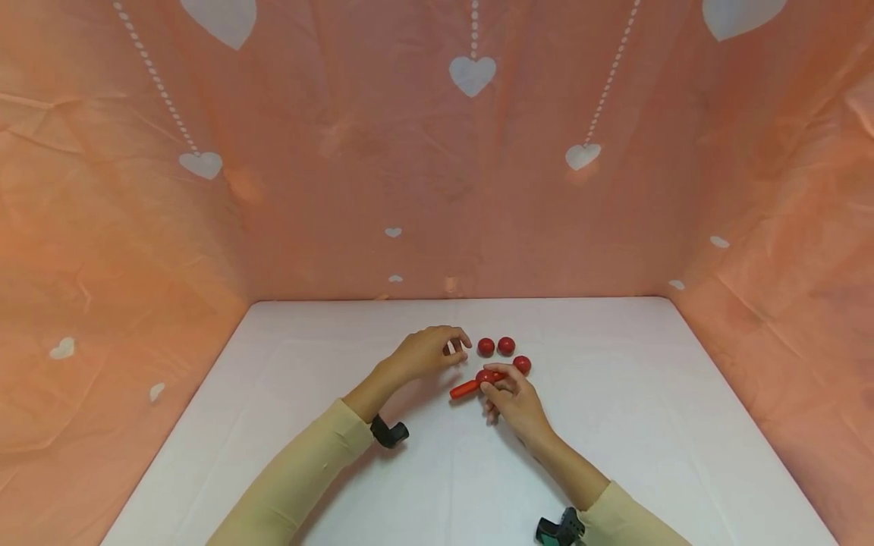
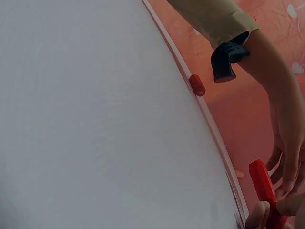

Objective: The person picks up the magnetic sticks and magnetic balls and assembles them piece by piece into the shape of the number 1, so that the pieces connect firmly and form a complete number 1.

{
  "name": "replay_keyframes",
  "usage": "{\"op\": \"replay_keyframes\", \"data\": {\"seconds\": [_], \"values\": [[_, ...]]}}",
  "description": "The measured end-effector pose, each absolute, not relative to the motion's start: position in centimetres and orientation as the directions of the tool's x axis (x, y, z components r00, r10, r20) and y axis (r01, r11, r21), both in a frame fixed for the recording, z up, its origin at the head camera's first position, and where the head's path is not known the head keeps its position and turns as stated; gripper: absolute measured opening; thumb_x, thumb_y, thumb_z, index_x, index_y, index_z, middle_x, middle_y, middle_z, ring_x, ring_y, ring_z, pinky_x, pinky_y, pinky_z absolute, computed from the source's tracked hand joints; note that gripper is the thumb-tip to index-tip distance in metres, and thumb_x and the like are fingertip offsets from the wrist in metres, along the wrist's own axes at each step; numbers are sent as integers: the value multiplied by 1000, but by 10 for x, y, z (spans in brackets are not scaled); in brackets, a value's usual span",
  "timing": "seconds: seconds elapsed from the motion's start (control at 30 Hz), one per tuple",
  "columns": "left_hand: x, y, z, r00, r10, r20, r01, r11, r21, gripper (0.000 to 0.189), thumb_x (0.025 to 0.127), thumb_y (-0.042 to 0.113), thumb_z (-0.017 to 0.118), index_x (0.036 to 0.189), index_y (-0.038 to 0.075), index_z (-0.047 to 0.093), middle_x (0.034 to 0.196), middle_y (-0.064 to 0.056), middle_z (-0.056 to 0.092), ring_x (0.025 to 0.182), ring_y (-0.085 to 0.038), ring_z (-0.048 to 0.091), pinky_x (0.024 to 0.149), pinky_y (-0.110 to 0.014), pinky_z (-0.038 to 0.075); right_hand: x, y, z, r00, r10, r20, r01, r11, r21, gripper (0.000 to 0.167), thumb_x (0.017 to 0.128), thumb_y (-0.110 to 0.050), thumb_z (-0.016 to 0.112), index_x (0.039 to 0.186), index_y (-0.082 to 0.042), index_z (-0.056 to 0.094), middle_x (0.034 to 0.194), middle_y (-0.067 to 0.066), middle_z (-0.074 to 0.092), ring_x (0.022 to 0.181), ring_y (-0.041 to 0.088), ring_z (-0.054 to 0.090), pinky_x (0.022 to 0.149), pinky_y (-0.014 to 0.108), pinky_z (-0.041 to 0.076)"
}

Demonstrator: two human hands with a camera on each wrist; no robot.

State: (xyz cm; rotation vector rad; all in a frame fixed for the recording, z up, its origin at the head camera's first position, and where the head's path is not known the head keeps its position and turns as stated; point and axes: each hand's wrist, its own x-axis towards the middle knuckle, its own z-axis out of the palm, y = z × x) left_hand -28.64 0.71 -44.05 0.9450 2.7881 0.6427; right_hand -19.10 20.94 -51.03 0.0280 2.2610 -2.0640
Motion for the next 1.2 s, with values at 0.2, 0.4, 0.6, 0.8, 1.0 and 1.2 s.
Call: {"op": "replay_keyframes", "data": {"seconds": [0.2, 0.4, 0.6, 0.8, 1.0, 1.2], "values": [[-298, 14, -444, -797, 604, 18, 556, 721, 413, 30, 103, 28, 75, 131, 20, 69, 120, 1, 72, 98, -15, 67, 84, -34, 55, -193, 209, -512, -997, -33, -67, 64, 98, -993, 42, 105, -11, 70, 143, -1, 57, 93, 14, 70, 68, 18, 66, 67, 25, 59], [-306, 20, -459, -800, 600, -5, 534, 715, 452, 36, 103, 26, 75, 137, 21, 66, 127, 0, 69, 99, -12, 67, 87, -36, 56, -191, 210, -514, -993, -20, -115, 112, 106, -988, 40, 106, -12, 69, 143, -5, 58, 93, 13, 71, 69, 20, 67, 67, 26, 59], [-311, 29, -463, -783, 622, 15, 563, 699, 441, 40, 101, 20, 74, 140, 20, 64, 132, -2, 68, 97, -13, 65, 87, -35, 55, -190, 210, -513, -997, -34, -75, 72, 90, -993, 42, 105, -11, 70, 144, -1, 56, 90, 15, 69, 66, 18, 65, 64, 26, 58], [-314, 38, -461, -790, 613, -18, 545, 715, 438, 44, 101, 23, 78, 142, 21, 64, 133, -2, 68, 105, -13, 67, 92, -36, 56, -190, 211, -511, -998, -52, -40, 36, 66, -997, 42, 104, -6, 69, 143, 2, 55, 88, 16, 68, 64, 16, 64, 62, 26, 58], [-318, 47, -462, -802, 596, -50, 526, 743, 414, 44, 101, 28, 78, 142, 22, 64, 132, -2, 68, 114, -16, 67, 99, -40, 56, -191, 211, -510, -998, -46, -53, 49, 87, -995, 42, 105, -10, 70, 143, 0, 57, 90, 16, 69, 66, 18, 65, 63, 26, 58], [-319, 50, -464, -799, 598, -62, 529, 749, 399, 41, 101, 27, 78, 139, 19, 65, 126, -2, 69, 118, -18, 67, 102, -43, 55, -193, 212, -512, -997, -43, -71, 67, 86, -994, 43, 105, -12, 71, 144, -1, 57, 89, 15, 68, 66, 18, 65, 62, 27, 59]]}}
